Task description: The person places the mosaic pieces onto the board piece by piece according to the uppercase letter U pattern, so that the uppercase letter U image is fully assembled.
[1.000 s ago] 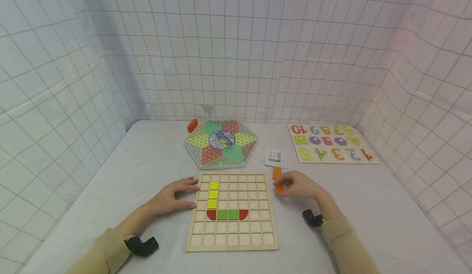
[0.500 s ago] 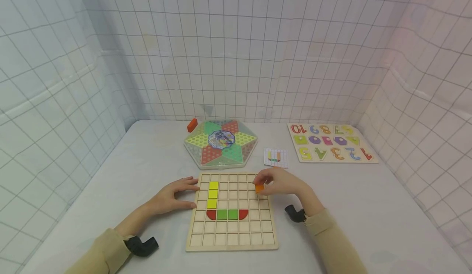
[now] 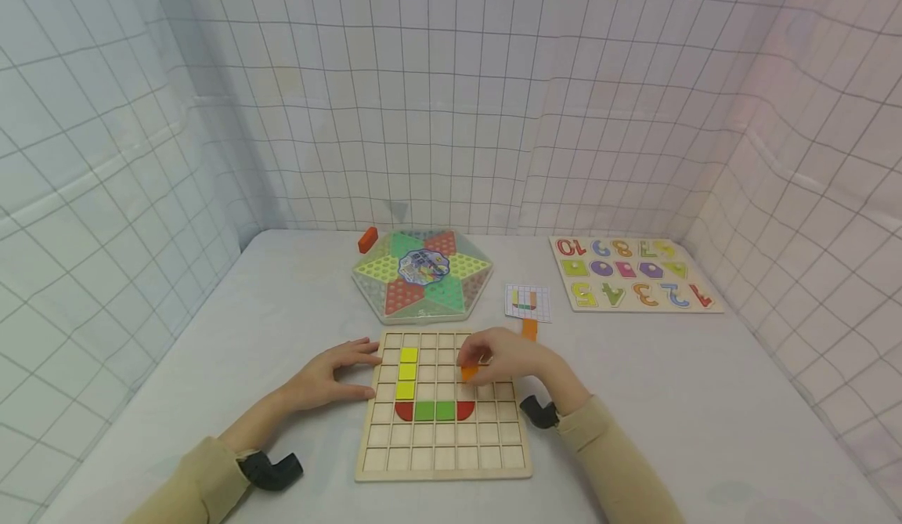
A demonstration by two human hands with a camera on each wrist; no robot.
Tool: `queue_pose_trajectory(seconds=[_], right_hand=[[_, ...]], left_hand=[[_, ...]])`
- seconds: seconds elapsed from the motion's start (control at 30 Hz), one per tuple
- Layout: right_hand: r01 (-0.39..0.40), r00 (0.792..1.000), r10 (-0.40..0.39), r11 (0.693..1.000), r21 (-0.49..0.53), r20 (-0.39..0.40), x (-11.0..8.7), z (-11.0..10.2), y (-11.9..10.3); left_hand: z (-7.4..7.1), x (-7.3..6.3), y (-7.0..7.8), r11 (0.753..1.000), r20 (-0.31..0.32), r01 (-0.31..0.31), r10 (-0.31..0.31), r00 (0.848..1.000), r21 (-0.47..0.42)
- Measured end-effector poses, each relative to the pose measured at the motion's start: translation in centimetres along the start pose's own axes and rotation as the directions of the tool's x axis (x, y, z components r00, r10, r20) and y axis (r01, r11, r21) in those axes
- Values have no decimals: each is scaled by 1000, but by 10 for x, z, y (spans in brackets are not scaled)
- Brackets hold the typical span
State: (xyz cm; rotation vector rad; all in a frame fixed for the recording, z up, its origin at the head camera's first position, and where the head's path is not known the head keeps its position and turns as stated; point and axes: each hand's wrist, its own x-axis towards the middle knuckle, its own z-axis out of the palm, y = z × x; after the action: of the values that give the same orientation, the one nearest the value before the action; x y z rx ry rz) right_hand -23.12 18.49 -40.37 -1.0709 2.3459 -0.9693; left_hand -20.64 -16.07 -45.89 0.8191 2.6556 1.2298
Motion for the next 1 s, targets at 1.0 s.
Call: queue_pose_trajectory(seconds=[1.0], right_hand=[[-92,995,94,995,-46,45,7,18,-4]], left_hand=[[0,1,-1,1000,7,-4,4,1000,5]])
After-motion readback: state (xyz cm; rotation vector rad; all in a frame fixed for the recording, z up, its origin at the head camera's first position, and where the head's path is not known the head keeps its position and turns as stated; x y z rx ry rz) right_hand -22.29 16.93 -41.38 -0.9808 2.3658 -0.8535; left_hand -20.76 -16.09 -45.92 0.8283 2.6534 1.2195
